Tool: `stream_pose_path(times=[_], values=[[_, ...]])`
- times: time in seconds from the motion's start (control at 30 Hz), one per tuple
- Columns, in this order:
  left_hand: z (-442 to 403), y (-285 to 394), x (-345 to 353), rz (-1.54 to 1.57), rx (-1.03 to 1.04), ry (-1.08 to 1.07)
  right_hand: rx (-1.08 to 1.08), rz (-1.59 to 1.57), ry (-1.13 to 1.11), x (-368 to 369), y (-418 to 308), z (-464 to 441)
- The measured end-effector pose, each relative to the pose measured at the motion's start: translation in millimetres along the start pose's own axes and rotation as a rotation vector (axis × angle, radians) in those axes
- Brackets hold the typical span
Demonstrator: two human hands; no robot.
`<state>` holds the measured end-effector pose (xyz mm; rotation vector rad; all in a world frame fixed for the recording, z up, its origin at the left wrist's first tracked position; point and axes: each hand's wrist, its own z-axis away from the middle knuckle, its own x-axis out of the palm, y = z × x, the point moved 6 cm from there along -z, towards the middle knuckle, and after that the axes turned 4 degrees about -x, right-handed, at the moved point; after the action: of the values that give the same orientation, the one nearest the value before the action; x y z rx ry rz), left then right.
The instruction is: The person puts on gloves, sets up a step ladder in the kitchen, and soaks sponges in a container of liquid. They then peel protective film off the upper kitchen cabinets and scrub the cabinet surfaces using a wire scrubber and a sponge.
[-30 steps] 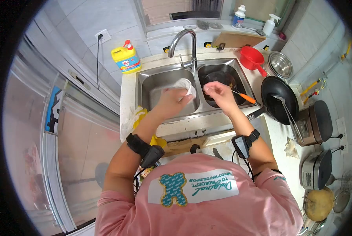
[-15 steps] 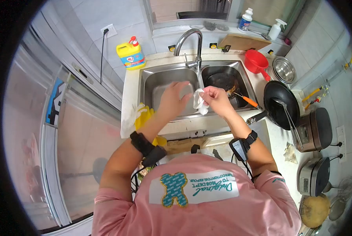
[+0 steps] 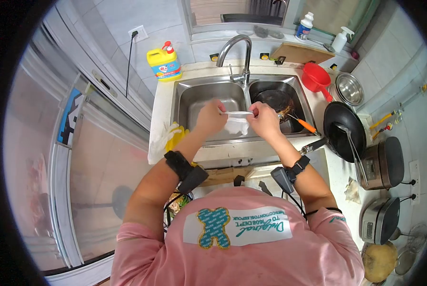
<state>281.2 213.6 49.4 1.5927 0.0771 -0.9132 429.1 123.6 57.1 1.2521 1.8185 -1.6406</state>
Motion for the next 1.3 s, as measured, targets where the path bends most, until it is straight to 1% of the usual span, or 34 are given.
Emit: stream_pose_path(times=[0.03,0.07,0.1,0.13,0.17,0.2,0.27,0.3,0.37,0.4,0.47,0.5,0.57,0.6,0.67,0.7,0.73,0.77,0.8,0.87,0.93,1.0,1.07,1.1,1.13,1.2,1.23,1.27,1.3], values=[[2.5,3.2,3.6,-0.172,0.107,0.057,0.073,0.031,0.023,-0.6,2.3,-1.2],[4.1,6.6,7.3,-0.343,0.213,0.115,0.076,0.030,0.024,1.4,1.5,-2.3],[4.9,8.8,8.4,-0.343,0.211,0.112,0.237,-0.515,-0.070,16.3,9.5,-0.4],[2.8,0.1,17.0,-0.077,0.037,-0.082,0.395,-1.061,-0.164,32.9,11.8,2.7],[3.7,-6.0,27.3,0.191,-0.138,-0.271,0.325,-0.991,-0.106,33.4,16.7,-3.1],[-0.6,-5.9,25.6,0.193,-0.140,-0.271,0.327,-0.991,-0.108,34.3,22.5,-6.5],[-5.7,-21.4,28.0,0.550,-0.522,-0.364,-0.136,-0.216,0.015,13.2,17.0,-17.0],[-10.3,-23.9,26.9,0.551,-0.522,-0.365,-0.135,-0.215,0.015,17.2,24.9,-20.3],[-21.9,-29.4,23.6,0.375,-0.440,-0.333,-0.086,-0.435,-0.151,35.3,38.4,-28.2],[-24.4,-30.4,24.2,0.377,-0.440,-0.328,-0.091,-0.434,-0.153,34.2,37.7,-32.6],[-31.8,-28.9,20.6,0.363,-0.371,-0.284,0.160,-0.656,-0.265,43.9,45.7,-39.9],[-36.4,-31.4,20.9,0.359,-0.369,-0.279,0.156,-0.660,-0.264,45.7,46.0,-45.8],[-45.4,-35.1,29.9,0.518,-0.417,-0.351,0.236,-0.705,-0.299,53.2,51.4,-56.7],[-52.4,-38.0,32.8,0.518,-0.413,-0.347,0.230,-0.705,-0.298,52.5,49.6,-63.0],[-64.3,-50.8,38.4,0.488,-0.497,-0.309,0.264,-0.709,-0.430,60.8,45.1,-71.0],[-71.9,-58.0,42.0,0.493,-0.497,-0.299,0.226,-0.673,-0.439,62.6,44.1,-78.0],[-79.1,-63.8,45.7,0.572,-0.507,-0.289,0.215,-0.669,-0.448,65.8,46.9,-86.2],[-87.2,-71.1,48.2,0.651,-0.515,-0.276,0.258,-0.673,-0.390,68.3,53.4,-96.4],[-94.0,-75.1,48.1,0.655,-0.517,-0.261,0.302,-0.678,-0.332,74.4,61.2,-107.8],[-106.4,-82.7,47.8,0.810,-0.514,-0.194,0.287,-0.628,-0.339,98.0,87.3,-137.3],[-117.8,-95.9,49.0,0.767,-0.531,-0.162,0.323,-0.672,-0.246,109.4,105.2,-163.4],[-127.4,-108.2,48.4,0.723,-0.549,-0.134,0.356,-0.639,-0.300,126.5,121.1,-197.0],[-139.2,-112.9,46.0,0.703,-0.526,-0.178,0.317,-0.424,-0.355,140.9,134.2,-229.2],[-148.7,-113.9,40.9,0.695,-0.521,-0.173,0.315,-0.323,-0.284,144.3,137.3,-243.6],[-157.1,-114.5,38.3,0.682,-0.503,-0.181,0.311,-0.326,-0.282,152.1,138.0,-259.5],[-165.3,-123.2,44.6,0.680,-0.489,-0.199,0.419,-0.194,-0.339,168.1,147.8,-274.9],[-171.5,-128.6,46.8,0.721,-0.459,-0.198,0.423,-0.184,-0.356,174.9,149.7,-275.2],[-175.9,-142.8,50.1,0.746,-0.491,-0.193,0.391,-0.218,-0.431,191.8,148.7,-272.8],[-182.1,-141.5,50.2,0.690,-0.492,-0.208,0.361,-0.260,-0.483,194.4,145.4,-268.9]])
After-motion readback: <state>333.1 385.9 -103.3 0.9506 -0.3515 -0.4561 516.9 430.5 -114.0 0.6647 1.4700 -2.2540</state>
